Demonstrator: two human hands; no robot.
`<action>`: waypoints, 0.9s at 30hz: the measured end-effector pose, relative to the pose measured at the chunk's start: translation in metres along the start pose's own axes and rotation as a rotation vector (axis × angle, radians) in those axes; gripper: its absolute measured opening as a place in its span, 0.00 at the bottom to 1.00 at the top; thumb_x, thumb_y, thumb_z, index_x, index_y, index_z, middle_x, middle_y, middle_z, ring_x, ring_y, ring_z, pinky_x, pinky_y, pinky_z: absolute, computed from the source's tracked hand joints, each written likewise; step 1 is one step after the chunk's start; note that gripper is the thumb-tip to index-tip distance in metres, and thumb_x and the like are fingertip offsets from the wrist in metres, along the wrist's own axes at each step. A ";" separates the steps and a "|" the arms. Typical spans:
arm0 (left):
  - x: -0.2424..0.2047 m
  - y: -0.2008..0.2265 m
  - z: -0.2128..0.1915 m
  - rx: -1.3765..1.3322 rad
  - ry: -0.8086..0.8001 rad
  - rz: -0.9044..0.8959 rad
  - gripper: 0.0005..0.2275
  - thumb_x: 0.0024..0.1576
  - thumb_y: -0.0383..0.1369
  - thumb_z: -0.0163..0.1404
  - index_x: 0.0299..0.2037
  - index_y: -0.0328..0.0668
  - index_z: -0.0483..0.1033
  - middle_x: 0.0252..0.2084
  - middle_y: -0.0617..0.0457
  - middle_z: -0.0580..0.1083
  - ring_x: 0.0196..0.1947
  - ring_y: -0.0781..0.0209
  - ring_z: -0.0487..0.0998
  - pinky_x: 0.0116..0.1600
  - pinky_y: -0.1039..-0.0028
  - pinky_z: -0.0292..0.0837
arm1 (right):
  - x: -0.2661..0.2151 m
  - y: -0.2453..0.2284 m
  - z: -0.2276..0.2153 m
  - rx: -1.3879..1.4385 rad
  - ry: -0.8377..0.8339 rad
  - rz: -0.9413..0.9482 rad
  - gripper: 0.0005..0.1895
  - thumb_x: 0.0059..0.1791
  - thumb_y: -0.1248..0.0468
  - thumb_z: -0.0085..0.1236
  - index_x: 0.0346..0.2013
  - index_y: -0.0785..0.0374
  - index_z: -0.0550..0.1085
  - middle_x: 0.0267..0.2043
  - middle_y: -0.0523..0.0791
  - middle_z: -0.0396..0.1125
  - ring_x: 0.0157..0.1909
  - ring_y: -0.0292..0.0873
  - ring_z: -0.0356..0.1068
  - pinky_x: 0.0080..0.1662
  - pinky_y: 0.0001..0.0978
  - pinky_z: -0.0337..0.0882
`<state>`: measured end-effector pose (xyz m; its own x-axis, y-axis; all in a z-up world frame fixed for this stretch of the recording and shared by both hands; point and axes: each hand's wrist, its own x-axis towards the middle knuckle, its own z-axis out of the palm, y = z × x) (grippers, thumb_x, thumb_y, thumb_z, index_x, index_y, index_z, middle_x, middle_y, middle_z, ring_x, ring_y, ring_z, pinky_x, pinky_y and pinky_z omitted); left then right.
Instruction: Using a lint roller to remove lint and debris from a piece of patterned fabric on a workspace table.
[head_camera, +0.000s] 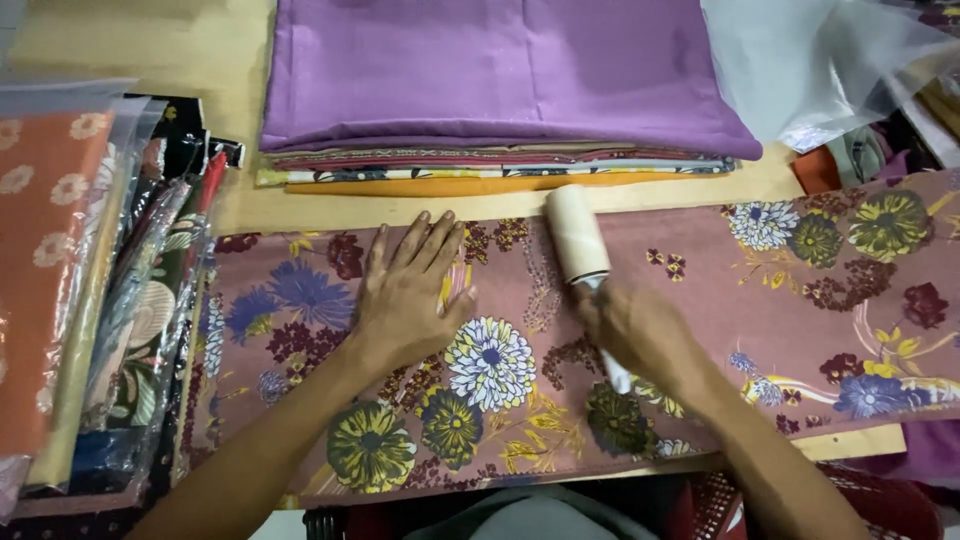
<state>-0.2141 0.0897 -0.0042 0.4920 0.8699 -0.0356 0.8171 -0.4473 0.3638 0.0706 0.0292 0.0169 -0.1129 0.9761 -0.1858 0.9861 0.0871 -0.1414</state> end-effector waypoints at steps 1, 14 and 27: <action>0.000 -0.001 0.002 -0.001 -0.001 0.003 0.34 0.60 0.54 0.32 0.75 0.48 0.53 0.79 0.51 0.50 0.78 0.50 0.43 0.74 0.42 0.27 | -0.001 0.005 -0.003 0.000 0.000 0.003 0.20 0.55 0.54 0.50 0.31 0.69 0.76 0.22 0.61 0.70 0.29 0.68 0.75 0.28 0.60 0.71; 0.006 -0.004 0.012 0.130 -0.066 -0.023 0.35 0.60 0.60 0.24 0.75 0.57 0.35 0.79 0.58 0.34 0.78 0.60 0.31 0.73 0.45 0.15 | -0.029 0.184 -0.042 0.100 -0.206 0.642 0.25 0.63 0.51 0.40 0.42 0.70 0.76 0.35 0.54 0.75 0.27 0.50 0.73 0.31 0.41 0.77; 0.002 -0.001 0.013 0.090 0.054 0.054 0.35 0.63 0.54 0.32 0.75 0.44 0.39 0.79 0.49 0.37 0.79 0.57 0.32 0.75 0.53 0.19 | -0.034 0.016 -0.054 0.083 -0.243 0.536 0.10 0.59 0.55 0.46 0.46 0.56 0.72 0.26 0.42 0.78 0.24 0.40 0.77 0.25 0.31 0.75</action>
<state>-0.2101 0.0889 -0.0163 0.5215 0.8527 0.0326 0.8146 -0.5088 0.2785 0.0964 0.0077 0.0738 0.3642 0.8050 -0.4683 0.9016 -0.4308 -0.0395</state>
